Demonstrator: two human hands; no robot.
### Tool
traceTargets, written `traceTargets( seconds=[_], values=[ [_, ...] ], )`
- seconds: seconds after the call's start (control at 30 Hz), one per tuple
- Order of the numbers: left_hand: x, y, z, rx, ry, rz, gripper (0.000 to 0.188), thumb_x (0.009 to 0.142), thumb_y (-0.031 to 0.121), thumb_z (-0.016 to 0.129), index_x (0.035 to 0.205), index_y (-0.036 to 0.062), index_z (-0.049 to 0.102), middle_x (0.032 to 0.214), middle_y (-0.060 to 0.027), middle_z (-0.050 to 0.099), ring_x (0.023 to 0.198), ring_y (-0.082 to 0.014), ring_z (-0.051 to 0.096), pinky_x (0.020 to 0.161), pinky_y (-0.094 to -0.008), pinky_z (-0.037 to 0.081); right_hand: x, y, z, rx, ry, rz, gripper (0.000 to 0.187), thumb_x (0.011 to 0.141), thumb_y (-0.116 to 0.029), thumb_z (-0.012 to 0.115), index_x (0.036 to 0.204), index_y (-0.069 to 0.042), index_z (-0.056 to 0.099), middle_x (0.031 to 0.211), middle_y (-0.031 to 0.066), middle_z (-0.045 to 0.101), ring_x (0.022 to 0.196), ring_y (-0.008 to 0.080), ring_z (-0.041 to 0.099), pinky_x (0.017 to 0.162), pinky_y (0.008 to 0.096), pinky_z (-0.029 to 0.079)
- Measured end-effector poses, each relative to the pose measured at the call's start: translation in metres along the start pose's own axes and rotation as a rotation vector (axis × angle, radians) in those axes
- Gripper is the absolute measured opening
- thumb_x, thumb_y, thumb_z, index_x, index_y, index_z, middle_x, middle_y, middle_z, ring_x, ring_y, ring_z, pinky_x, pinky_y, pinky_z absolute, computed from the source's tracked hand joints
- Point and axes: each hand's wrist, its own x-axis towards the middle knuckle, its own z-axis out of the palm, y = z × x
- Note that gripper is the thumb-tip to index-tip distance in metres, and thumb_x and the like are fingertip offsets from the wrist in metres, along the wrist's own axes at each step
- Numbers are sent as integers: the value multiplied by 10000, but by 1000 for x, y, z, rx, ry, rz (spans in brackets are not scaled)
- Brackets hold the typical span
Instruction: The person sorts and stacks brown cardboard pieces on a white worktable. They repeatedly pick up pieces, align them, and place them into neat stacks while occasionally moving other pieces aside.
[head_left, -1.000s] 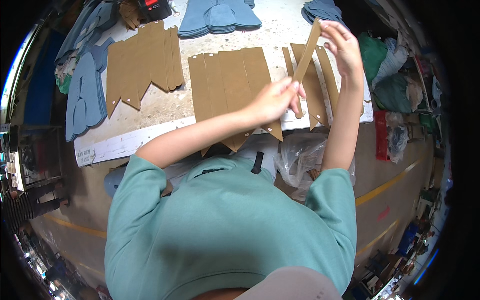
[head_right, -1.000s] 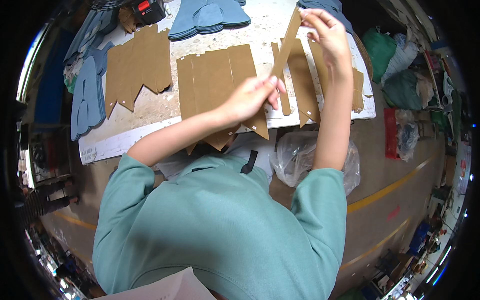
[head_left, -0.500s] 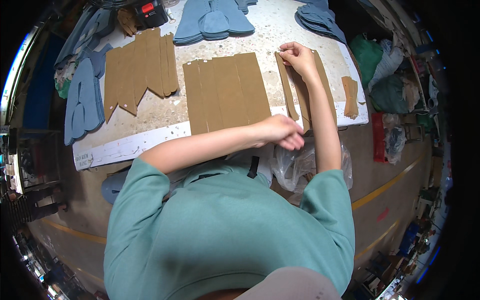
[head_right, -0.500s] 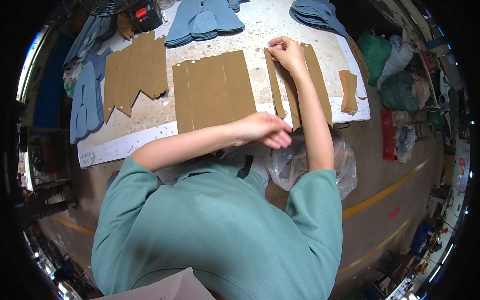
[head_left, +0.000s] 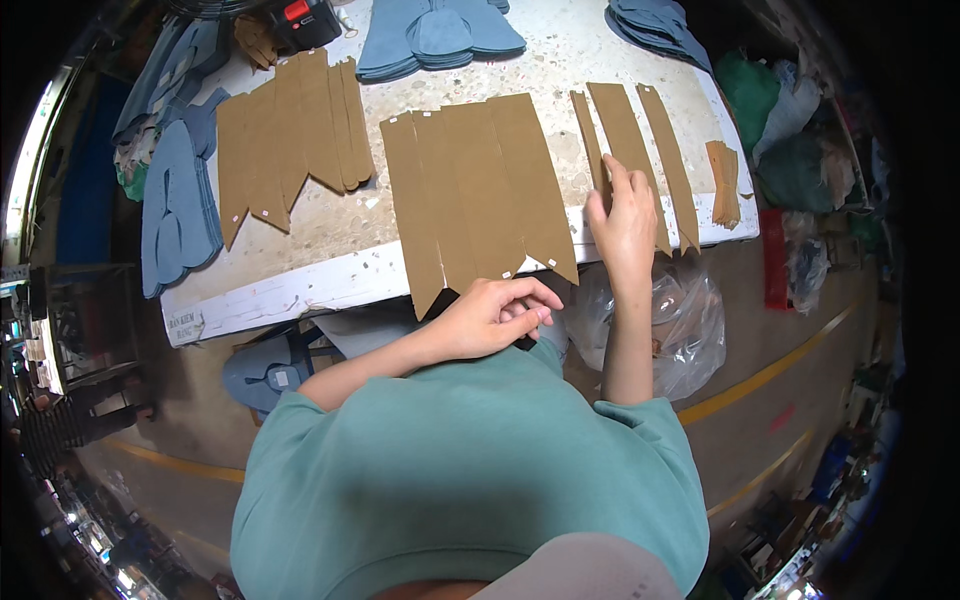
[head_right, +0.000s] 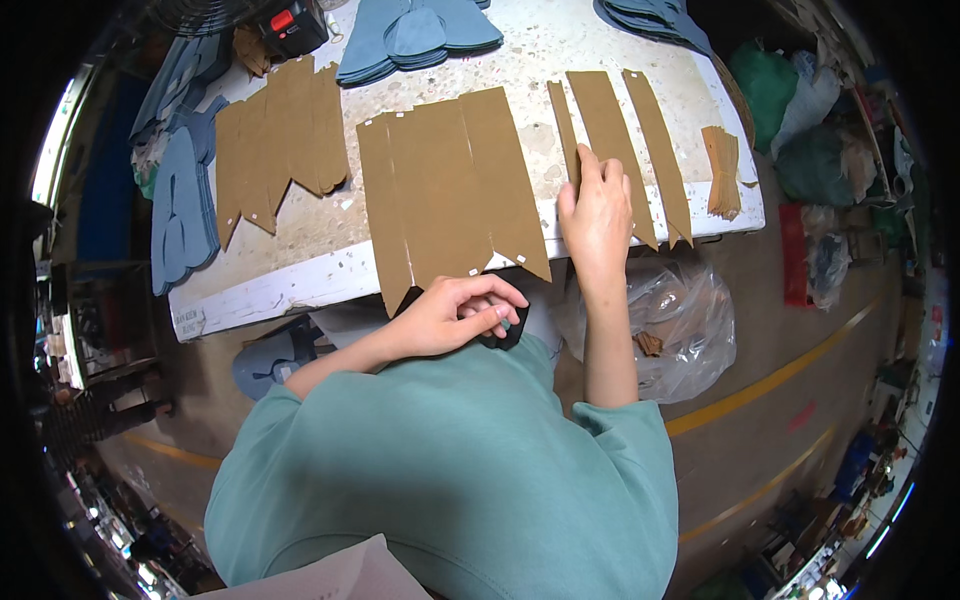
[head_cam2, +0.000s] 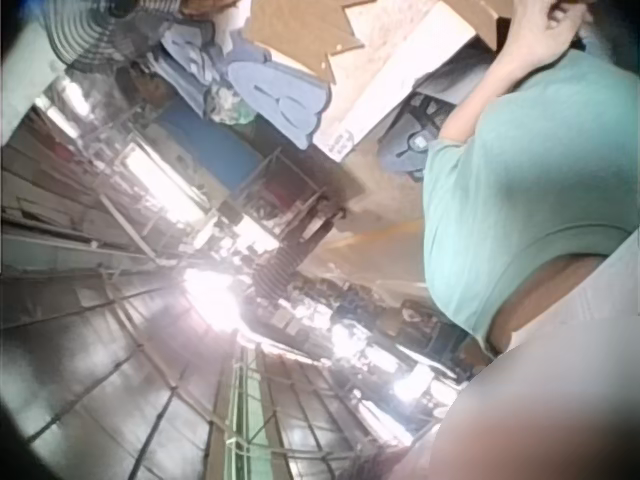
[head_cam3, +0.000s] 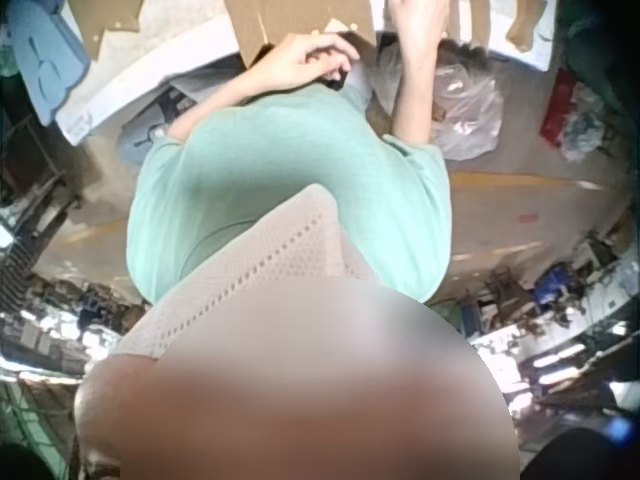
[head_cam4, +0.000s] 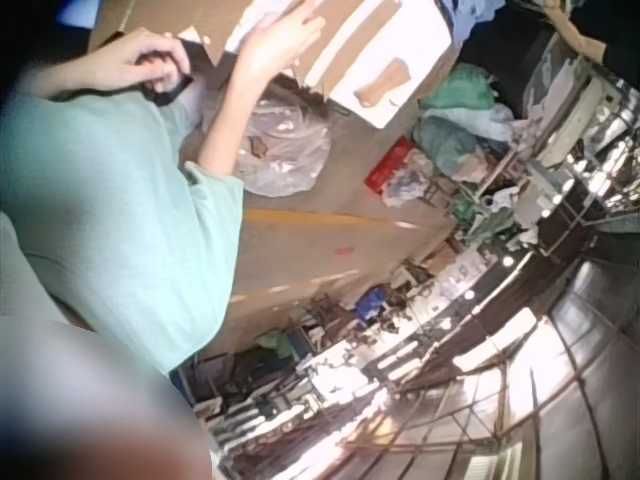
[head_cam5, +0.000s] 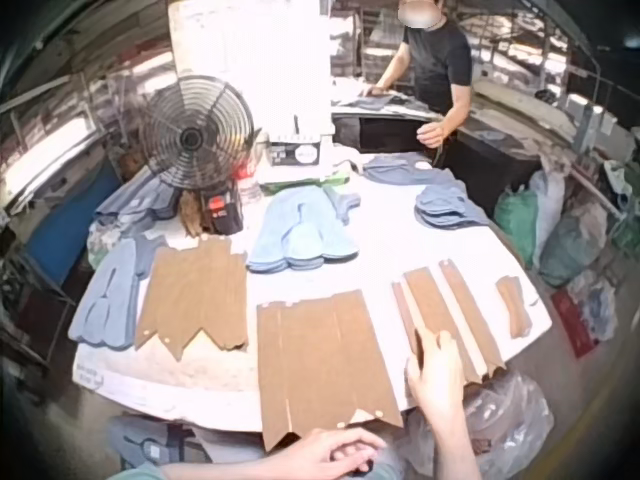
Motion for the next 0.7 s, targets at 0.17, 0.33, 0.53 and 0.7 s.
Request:
traceTargets(
  seconds=[0.17, 0.33, 0.53, 0.7],
  values=[
    [-11, -8, -17, -286, 41, 30, 269, 1002, 162, 502, 1207, 0, 565, 1007, -85, 659, 890, -108, 631, 804, -246, 514, -3, -2, -2, 99, 113, -32, 437, 809, -137, 694, 1231, -78, 598, 976, 126, 570, 900, 270, 591, 802, 387, 490],
    [-31, -9, -39, -292, 371, 180, 391, 975, 117, 519, 1334, -12, 431, 1242, -138, 553, 1092, -174, 582, 933, -299, 476, -14, -14, -9, 589, -113, -46, 453, 859, -117, 686, 1299, -129, 578, 1091, 91, 599, 995, 186, 603, 789, 339, 526],
    [-24, -11, -43, -333, 526, 214, 482, 961, 125, 538, 1399, 32, 361, 1400, -151, 434, 1294, -253, 468, 1058, -358, 390, -11, -20, 13, 830, -230, 83, 488, 858, -96, 676, 1328, -126, 549, 1106, 88, 604, 914, 115, 597, 747, 263, 528],
    [-25, -11, -46, -349, 495, 213, 477, 969, 138, 527, 1401, 31, 356, 1412, -155, 426, 1299, -259, 463, 1061, -362, 388, -6, -18, 12, 1164, -409, 241, 489, 885, -60, 629, 1359, -38, 509, 1158, 110, 630, 980, 106, 604, 826, 247, 504]
  ],
)
